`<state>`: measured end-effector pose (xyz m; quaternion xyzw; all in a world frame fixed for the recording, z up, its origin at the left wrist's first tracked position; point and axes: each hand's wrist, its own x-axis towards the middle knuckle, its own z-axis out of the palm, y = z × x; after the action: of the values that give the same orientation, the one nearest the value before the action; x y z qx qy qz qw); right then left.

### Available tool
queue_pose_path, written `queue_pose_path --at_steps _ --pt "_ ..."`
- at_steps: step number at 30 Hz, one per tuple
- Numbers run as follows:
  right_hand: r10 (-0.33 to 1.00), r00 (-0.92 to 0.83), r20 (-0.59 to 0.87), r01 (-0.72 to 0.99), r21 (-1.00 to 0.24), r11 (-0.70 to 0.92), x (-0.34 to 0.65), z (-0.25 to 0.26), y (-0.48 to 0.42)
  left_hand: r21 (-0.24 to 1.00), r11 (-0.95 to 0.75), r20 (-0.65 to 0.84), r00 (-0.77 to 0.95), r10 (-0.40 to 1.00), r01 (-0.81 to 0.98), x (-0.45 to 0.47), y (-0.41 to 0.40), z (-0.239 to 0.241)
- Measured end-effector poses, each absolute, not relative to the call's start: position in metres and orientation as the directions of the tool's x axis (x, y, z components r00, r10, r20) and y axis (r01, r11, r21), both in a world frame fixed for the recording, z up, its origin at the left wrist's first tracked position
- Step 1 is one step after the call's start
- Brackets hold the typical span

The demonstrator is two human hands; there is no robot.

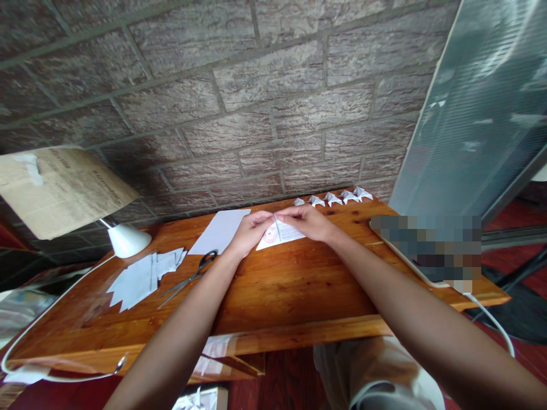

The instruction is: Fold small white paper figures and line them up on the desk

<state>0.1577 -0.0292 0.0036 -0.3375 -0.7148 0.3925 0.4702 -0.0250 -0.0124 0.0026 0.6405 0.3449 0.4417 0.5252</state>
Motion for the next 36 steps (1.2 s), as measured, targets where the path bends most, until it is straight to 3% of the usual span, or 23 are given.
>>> queue_pose_path --at_steps 11,26,36 --pt "0.872 -0.275 0.405 0.132 -0.883 0.451 0.1564 0.0031 -0.0299 0.937 -0.349 0.338 0.33 0.882 -0.025 -0.0238 -0.0069 -0.0036" --pt "0.911 -0.277 0.307 0.035 -0.944 0.328 0.1563 0.0033 -0.029 0.974 -0.035 0.116 0.36 0.926 -0.224 -0.0234 -0.0041 -0.004" --pt "0.891 -0.328 0.313 0.055 -0.936 0.348 0.1558 0.0028 -0.0299 0.944 -0.33 0.297 0.384 0.874 0.022 -0.0281 -0.0094 0.0014"
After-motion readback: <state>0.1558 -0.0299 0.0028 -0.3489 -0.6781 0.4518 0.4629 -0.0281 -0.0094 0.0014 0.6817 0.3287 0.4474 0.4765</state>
